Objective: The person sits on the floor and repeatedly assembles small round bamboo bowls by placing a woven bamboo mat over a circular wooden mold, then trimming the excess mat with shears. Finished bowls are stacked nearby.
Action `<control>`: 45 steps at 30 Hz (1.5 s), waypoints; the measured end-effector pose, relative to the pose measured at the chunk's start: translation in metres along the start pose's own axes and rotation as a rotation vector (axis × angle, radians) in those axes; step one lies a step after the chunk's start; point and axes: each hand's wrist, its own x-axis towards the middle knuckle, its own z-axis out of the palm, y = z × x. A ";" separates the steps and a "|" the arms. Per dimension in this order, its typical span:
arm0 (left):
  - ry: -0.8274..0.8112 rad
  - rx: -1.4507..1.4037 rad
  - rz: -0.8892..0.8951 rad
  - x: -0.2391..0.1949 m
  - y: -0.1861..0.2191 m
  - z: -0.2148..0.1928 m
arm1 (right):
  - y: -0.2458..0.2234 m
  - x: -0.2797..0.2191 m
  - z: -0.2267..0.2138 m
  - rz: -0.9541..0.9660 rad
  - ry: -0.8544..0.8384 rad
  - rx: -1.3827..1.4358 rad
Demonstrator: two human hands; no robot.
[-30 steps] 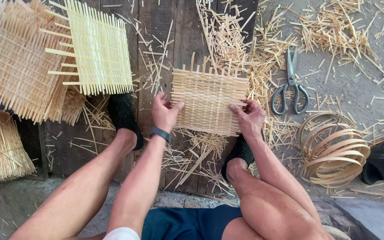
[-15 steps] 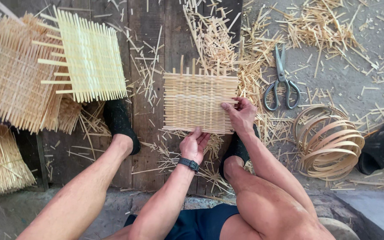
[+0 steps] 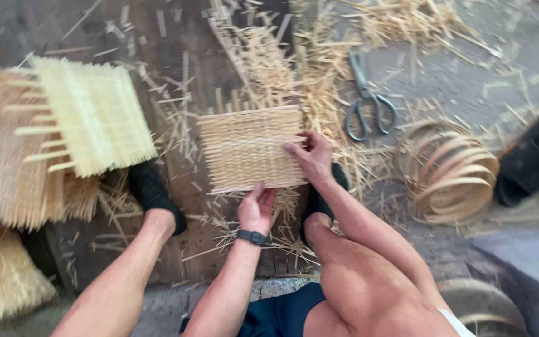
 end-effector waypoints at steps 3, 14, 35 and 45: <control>-0.041 -0.004 -0.024 0.002 0.008 -0.001 | -0.002 -0.004 -0.014 -0.047 0.062 0.037; 0.082 0.142 -0.149 -0.011 0.008 -0.002 | 0.075 -0.103 -0.318 0.005 1.033 -0.199; -0.843 1.188 1.107 -0.155 -0.013 0.140 | -0.080 -0.117 -0.329 0.144 0.250 0.002; -0.820 0.696 0.444 -0.199 0.046 0.202 | -0.277 -0.111 -0.165 -1.278 0.005 -0.789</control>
